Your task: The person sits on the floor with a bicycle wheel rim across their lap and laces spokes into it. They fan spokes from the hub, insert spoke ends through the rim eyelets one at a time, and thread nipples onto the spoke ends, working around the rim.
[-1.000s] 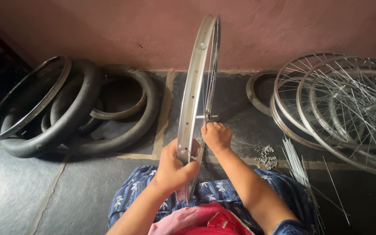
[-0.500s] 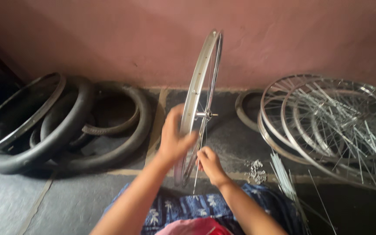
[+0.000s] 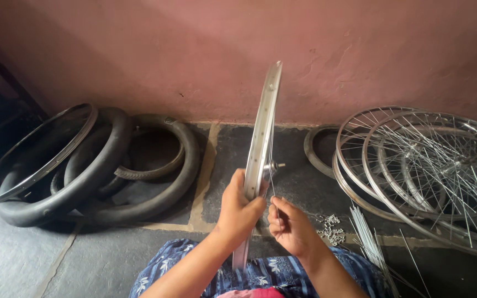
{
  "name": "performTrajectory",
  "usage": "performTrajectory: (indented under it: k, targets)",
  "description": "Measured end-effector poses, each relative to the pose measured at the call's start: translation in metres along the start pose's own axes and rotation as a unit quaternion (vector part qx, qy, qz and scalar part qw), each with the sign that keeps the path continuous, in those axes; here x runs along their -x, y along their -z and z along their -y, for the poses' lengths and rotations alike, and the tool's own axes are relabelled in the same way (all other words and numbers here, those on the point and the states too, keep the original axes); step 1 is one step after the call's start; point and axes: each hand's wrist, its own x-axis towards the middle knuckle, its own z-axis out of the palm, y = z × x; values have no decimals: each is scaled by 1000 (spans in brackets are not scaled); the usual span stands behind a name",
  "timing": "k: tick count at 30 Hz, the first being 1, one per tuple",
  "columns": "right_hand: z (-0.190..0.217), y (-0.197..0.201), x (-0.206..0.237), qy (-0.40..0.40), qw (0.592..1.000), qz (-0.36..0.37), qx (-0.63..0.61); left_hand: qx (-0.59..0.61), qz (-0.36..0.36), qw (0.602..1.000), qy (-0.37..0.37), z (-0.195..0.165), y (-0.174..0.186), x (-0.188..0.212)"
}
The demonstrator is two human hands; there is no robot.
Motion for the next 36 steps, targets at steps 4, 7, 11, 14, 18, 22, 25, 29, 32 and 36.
performTrajectory:
  k: [4,7,11,14,18,22,25,29,32,36]
  targets:
    - [4,-8,11,-42,995,40,-82,-64,16,998,18,-47,10,-9]
    - [2,-18,0,-28,994,24,-103,-76,6,997,1,-58,17,-6]
    - [-2,-27,-23,6,990,90,-112,-147,-14,989,-2,-55,23,6]
    - [-8,-32,-44,-10,993,-45,-109,-190,-22,981,10,-51,25,11]
    - [-13,-30,-66,-5,993,51,-108,-237,-42,969,-49,-48,25,13]
    - [-13,-18,-73,8,995,7,-104,-261,-57,962,-61,-45,22,14]
    - [-11,-12,-69,-1,995,18,-102,-253,-55,965,-52,-44,21,14]
    - [-8,-17,-62,-18,986,55,-154,-222,-41,974,-32,-45,20,15]
    - [-6,-27,-59,-20,990,82,-116,-173,-20,984,-42,-47,20,16]
    - [-3,-34,-50,-42,977,118,-170,-148,-20,987,-58,-47,15,14]
